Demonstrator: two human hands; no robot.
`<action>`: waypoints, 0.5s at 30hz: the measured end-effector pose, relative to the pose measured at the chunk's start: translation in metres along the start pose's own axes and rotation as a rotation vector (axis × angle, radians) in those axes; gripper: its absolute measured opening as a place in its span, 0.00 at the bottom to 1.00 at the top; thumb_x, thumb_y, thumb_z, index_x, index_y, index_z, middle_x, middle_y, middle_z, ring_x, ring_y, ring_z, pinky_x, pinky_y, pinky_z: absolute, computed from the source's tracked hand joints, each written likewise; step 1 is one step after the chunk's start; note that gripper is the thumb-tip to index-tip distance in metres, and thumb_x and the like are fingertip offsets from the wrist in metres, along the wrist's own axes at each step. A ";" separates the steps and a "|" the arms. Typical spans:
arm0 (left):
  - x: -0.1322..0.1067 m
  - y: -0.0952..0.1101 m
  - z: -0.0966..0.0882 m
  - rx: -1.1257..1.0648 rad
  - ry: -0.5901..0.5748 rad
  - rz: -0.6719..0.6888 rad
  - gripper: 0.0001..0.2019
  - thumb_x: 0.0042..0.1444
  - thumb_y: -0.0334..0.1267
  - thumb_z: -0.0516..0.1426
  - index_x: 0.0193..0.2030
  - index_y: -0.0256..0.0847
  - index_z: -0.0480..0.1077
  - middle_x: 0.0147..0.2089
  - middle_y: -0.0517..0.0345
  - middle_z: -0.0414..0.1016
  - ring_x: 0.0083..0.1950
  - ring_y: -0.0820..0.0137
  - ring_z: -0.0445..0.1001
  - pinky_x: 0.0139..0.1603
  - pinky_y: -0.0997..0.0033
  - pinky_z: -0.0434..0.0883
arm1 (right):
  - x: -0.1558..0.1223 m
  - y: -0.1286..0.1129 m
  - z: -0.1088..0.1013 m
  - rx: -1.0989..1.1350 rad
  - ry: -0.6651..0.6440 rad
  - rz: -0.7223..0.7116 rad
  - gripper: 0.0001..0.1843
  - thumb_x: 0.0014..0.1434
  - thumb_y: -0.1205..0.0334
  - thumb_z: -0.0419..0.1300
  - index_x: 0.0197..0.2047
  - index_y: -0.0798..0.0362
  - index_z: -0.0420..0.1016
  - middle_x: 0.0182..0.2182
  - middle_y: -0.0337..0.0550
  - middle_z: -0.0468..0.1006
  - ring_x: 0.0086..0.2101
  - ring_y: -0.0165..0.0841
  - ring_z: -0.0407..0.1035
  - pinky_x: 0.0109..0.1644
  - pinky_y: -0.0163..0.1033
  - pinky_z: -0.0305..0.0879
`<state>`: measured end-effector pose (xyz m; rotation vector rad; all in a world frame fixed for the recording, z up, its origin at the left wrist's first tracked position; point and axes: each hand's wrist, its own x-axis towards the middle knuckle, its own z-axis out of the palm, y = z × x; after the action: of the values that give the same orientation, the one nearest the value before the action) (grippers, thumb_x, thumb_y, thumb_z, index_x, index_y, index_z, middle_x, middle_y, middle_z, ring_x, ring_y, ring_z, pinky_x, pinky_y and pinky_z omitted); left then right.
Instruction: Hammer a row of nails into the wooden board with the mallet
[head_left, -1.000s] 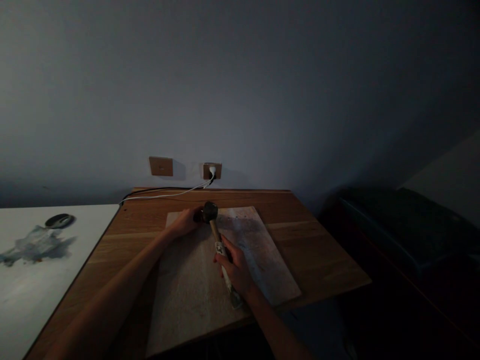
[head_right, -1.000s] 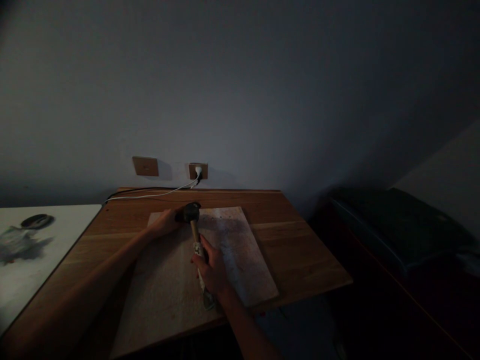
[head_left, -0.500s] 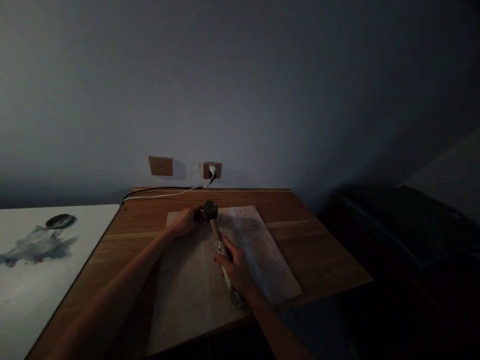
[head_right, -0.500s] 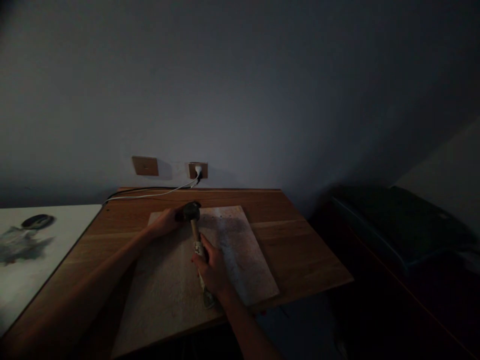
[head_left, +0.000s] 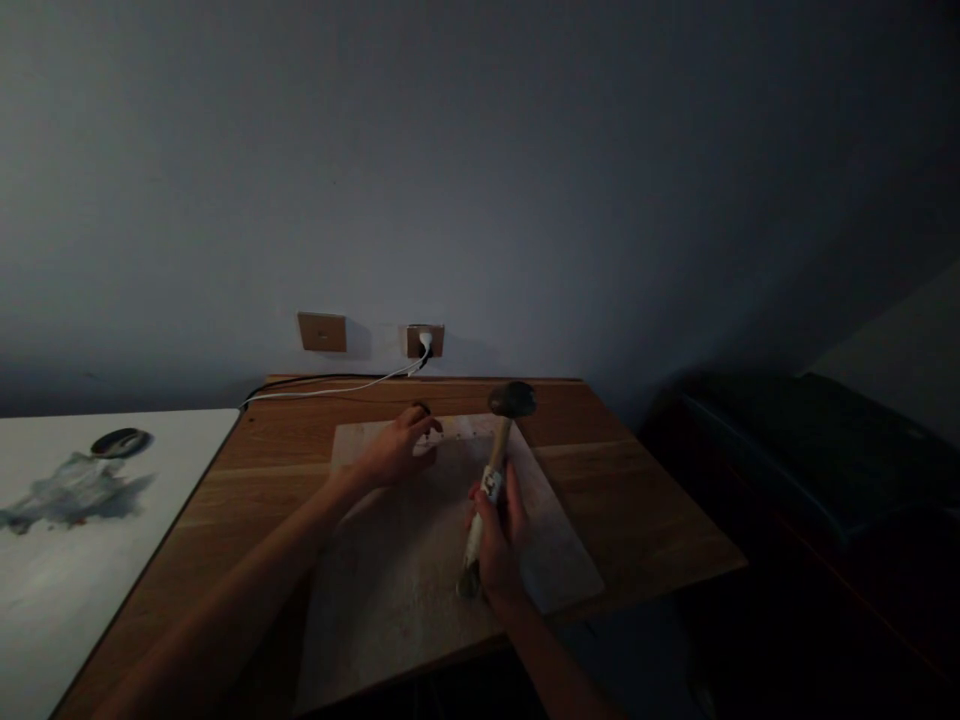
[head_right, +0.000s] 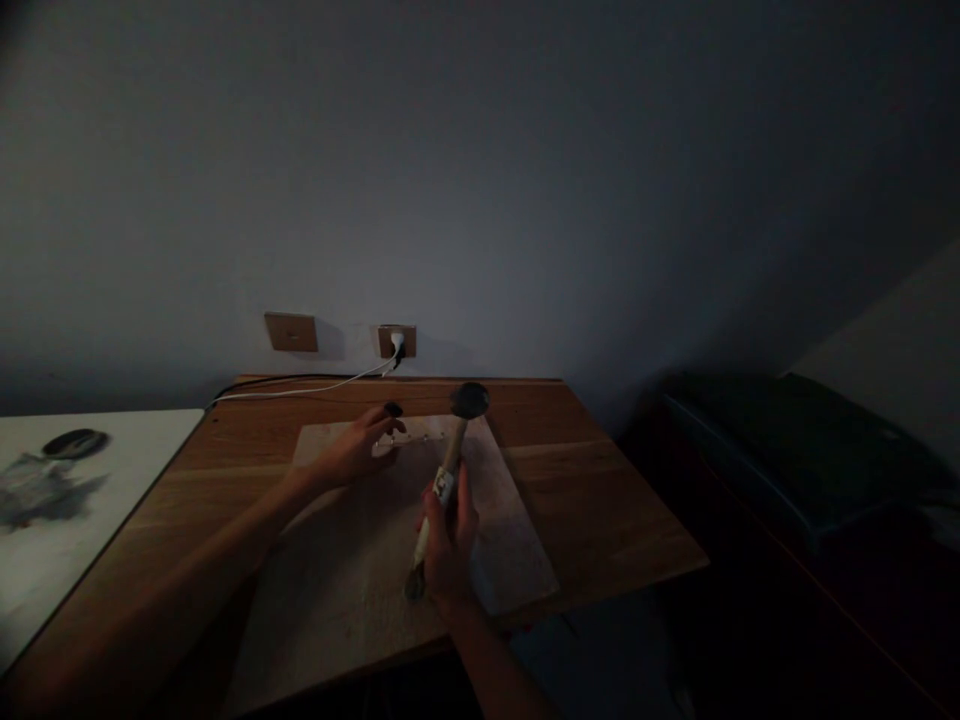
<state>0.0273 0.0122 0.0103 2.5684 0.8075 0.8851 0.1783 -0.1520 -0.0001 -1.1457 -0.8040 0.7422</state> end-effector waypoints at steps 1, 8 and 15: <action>0.002 0.013 0.003 0.014 -0.048 0.071 0.14 0.56 0.33 0.59 0.50 0.40 0.73 0.50 0.48 0.74 0.53 0.59 0.72 0.56 0.60 0.71 | 0.001 -0.002 0.000 0.046 0.062 0.006 0.38 0.61 0.52 0.62 0.71 0.49 0.58 0.33 0.36 0.74 0.23 0.27 0.63 0.24 0.33 0.63; 0.006 0.065 0.040 -0.045 -0.367 0.379 0.14 0.65 0.32 0.55 0.54 0.48 0.75 0.54 0.54 0.79 0.57 0.62 0.73 0.62 0.61 0.67 | 0.009 -0.013 -0.004 0.138 0.279 -0.007 0.34 0.59 0.54 0.61 0.67 0.48 0.61 0.30 0.35 0.70 0.23 0.29 0.63 0.25 0.34 0.61; 0.004 0.069 0.058 0.096 -0.374 0.437 0.10 0.66 0.30 0.55 0.37 0.42 0.77 0.39 0.53 0.79 0.43 0.63 0.75 0.46 0.66 0.72 | 0.011 -0.009 -0.007 0.112 0.281 0.005 0.33 0.61 0.54 0.60 0.68 0.50 0.61 0.29 0.35 0.70 0.24 0.30 0.64 0.27 0.34 0.62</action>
<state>0.0950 -0.0459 -0.0009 2.9216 0.1876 0.4462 0.1909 -0.1483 0.0090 -1.1209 -0.5177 0.6053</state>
